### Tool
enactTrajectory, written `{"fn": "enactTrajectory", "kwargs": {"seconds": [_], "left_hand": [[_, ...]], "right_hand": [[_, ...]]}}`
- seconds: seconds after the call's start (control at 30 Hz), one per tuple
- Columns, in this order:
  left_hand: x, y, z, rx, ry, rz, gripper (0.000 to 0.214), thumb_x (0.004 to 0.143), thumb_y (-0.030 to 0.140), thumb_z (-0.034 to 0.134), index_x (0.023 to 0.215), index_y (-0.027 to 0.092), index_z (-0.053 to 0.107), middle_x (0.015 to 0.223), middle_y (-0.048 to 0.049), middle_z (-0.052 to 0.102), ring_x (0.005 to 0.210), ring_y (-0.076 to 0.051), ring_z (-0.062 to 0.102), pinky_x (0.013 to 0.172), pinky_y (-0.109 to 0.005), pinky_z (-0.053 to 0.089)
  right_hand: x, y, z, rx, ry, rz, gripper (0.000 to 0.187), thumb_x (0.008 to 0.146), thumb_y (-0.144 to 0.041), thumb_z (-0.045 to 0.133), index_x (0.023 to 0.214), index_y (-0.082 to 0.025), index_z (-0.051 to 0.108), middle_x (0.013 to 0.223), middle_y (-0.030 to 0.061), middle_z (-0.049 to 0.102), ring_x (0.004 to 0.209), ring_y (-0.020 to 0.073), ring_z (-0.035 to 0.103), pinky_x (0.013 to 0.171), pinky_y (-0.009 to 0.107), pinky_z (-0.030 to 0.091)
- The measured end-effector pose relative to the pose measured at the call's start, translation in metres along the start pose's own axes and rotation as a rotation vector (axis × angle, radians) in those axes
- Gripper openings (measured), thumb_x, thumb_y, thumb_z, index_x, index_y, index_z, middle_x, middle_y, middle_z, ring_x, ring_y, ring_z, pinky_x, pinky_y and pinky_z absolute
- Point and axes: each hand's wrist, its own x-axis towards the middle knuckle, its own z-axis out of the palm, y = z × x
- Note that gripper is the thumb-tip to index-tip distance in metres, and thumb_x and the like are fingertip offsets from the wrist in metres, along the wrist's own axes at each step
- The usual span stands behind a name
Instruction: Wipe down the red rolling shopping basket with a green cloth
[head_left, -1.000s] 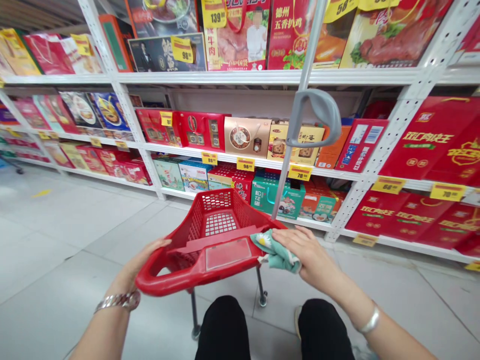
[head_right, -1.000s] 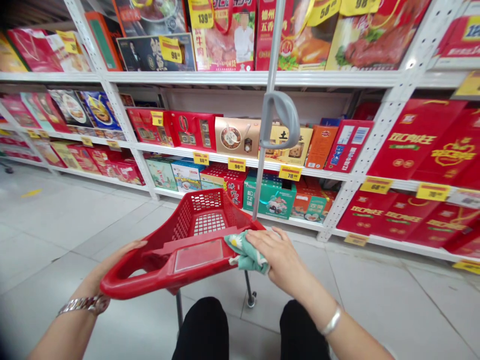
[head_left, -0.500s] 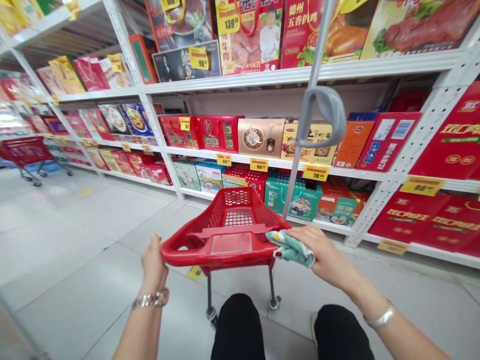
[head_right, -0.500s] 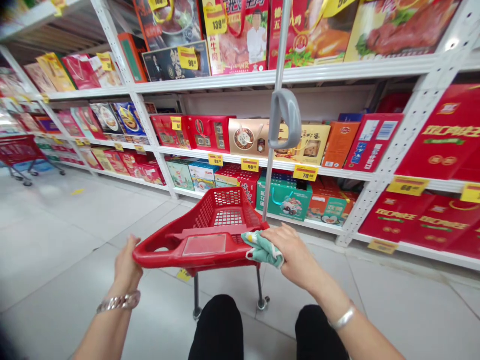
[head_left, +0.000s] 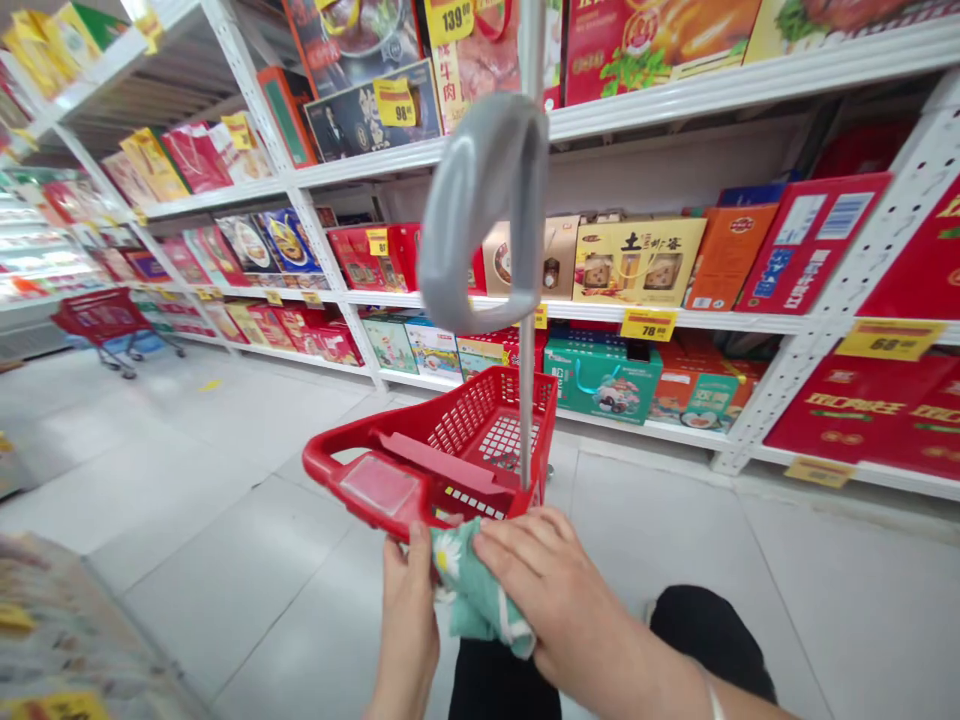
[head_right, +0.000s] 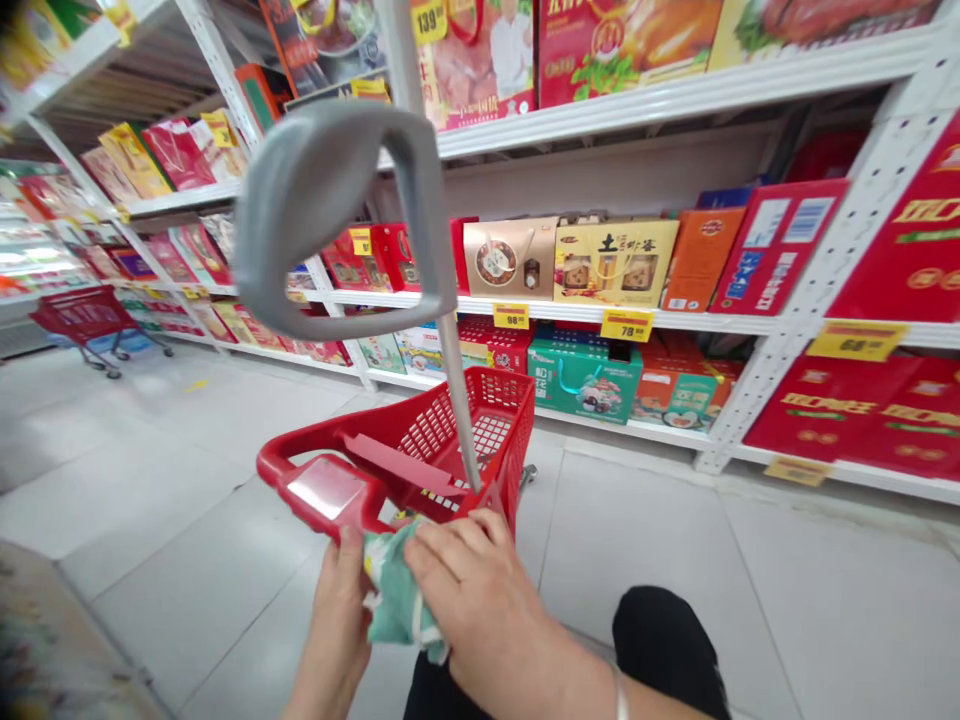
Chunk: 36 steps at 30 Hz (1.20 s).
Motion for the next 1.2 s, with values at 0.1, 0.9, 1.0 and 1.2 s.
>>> {"fn": "enactTrajectory", "kwargs": {"seconds": [0.1,0.9,1.0,1.2], "left_hand": [[0.007,0.021,-0.005,-0.001,0.026,-0.084,0.071,0.052,0.054,0.094,0.104,0.02,0.059,0.072,-0.0033,0.074,0.069,-0.027,0.075,0.068,-0.039,0.062],[0.094,0.058,-0.049,0.08,-0.168,-0.277,0.031,0.082,0.04,0.071,0.064,0.018,0.06,0.054,0.0005,0.056,0.042,-0.012,0.05,0.083,-0.047,0.068],[0.095,0.066,-0.039,0.064,-0.136,-0.337,0.029,0.087,0.036,0.064,0.064,0.019,0.057,0.055,0.0003,0.055,0.041,-0.012,0.048,0.082,-0.045,0.068],[0.104,0.069,-0.031,0.061,-0.156,-0.373,0.025,0.08,0.037,0.07,0.069,0.02,0.055,0.056,0.0014,0.055,0.042,-0.012,0.049,0.084,-0.044,0.067]], "right_hand": [[-0.007,0.014,-0.01,0.147,-0.043,-0.061,0.061,0.086,-0.009,0.057,0.145,-0.02,0.048,0.138,0.0128,0.069,0.12,0.0243,0.064,0.108,0.044,0.039],[-0.033,0.154,0.046,-0.088,-0.198,0.351,0.068,0.084,-0.003,0.059,0.148,-0.025,0.056,0.152,0.013,0.06,0.135,0.0267,0.057,0.115,0.05,0.03],[-0.053,0.188,0.035,-0.191,-0.211,0.446,0.073,0.08,0.003,0.055,0.148,-0.025,0.058,0.152,0.0126,0.059,0.137,0.0276,0.056,0.115,0.053,0.031],[-0.087,0.237,-0.001,-0.405,-0.227,0.654,0.077,0.079,0.007,0.051,0.147,-0.028,0.058,0.155,0.0097,0.056,0.14,0.0251,0.054,0.115,0.051,0.033]]}}
